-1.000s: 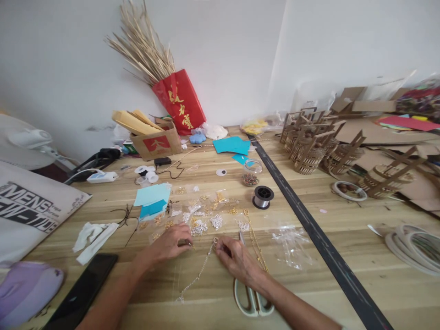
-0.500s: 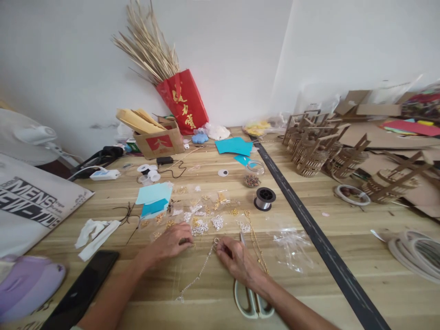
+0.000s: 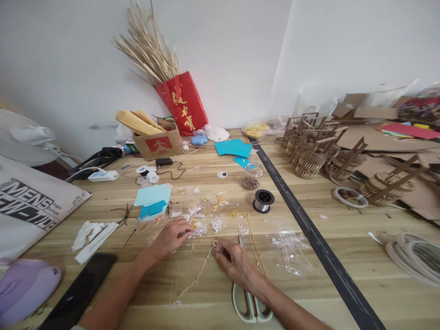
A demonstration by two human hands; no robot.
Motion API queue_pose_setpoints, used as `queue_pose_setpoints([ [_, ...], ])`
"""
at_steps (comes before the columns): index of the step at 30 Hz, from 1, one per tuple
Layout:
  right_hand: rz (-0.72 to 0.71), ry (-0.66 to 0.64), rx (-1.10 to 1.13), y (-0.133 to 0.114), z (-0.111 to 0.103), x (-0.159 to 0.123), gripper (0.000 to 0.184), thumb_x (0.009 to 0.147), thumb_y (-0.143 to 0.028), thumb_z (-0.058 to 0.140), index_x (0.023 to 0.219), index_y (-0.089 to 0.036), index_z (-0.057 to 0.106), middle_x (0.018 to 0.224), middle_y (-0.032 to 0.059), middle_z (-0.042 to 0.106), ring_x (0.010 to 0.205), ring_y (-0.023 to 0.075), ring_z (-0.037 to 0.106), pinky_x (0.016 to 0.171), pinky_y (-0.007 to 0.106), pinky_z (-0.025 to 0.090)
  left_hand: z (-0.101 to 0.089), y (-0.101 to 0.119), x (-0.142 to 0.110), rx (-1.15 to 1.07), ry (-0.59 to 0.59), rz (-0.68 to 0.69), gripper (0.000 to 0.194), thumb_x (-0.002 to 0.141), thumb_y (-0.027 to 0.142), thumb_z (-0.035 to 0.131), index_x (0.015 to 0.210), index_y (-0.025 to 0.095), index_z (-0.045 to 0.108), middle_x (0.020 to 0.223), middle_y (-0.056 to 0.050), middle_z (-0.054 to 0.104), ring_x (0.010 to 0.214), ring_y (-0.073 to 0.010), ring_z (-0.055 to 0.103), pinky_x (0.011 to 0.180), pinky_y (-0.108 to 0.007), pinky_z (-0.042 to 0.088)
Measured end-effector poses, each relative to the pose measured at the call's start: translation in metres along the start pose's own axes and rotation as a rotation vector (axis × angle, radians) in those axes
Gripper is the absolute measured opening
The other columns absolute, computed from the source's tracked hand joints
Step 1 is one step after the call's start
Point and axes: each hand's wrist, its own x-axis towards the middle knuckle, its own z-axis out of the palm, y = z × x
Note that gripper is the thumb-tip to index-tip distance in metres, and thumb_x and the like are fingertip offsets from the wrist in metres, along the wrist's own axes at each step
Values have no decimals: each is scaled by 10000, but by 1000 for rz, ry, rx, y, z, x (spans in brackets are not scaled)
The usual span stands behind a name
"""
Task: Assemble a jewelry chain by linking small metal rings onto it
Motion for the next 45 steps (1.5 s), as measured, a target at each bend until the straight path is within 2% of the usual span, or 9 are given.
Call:
queue_pose_setpoints([
  [5,9,-15,3,-2,-1,-1,154,908,-222,474,774,-183,541,672,-20,532,631,130,477,568,228,348,1,-3,6,22,57,-41,132,869,133,595,814,175,706,795,-43,690,807,-195,605,762,-304,461],
  [11,3,-3,-8,-7,-2,-2,144,902,-198,467,775,-182,532,676,-24,516,631,126,472,575,222,347,3,-2,10,63,11,-15,125,876,131,593,835,180,700,828,-38,700,812,-187,605,783,-307,462],
  [17,-21,41,-32,-9,-2,-3,124,899,-201,471,795,-188,536,714,-10,554,674,142,508,604,227,370,5,10,11,122,-42,50,161,914,160,555,798,181,665,808,-23,669,810,-181,590,829,-325,454],
  [22,-51,69,-39,-10,-1,-3,144,912,-221,464,796,-187,541,715,-5,565,658,141,508,599,229,371,11,16,12,201,-40,100,238,961,187,476,795,178,646,819,-27,649,832,-183,574,869,-344,445],
  [30,14,75,0,-3,-6,0,121,866,-223,533,767,-173,580,673,-13,549,619,129,482,570,230,351,17,19,18,295,-89,128,258,968,173,451,779,158,625,834,-54,614,876,-214,525,823,-342,448],
  [34,52,59,64,2,-10,3,137,856,-256,555,753,-170,586,647,-20,533,608,121,467,561,230,340,19,19,19,308,-91,126,262,963,169,462,760,153,627,828,-59,610,871,-222,521,813,-352,448],
  [41,163,50,331,3,-13,10,248,809,-392,625,712,-178,545,523,-64,460,439,75,366,433,206,288,18,20,16,273,-58,143,270,963,159,463,751,149,630,812,-53,607,861,-210,519,804,-335,442],
  [45,179,71,357,1,-13,12,272,775,-421,643,704,-177,545,493,-70,456,403,64,347,394,196,265,23,17,14,308,-28,166,298,970,151,441,730,156,618,800,-51,598,844,-210,505,787,-333,435],
])
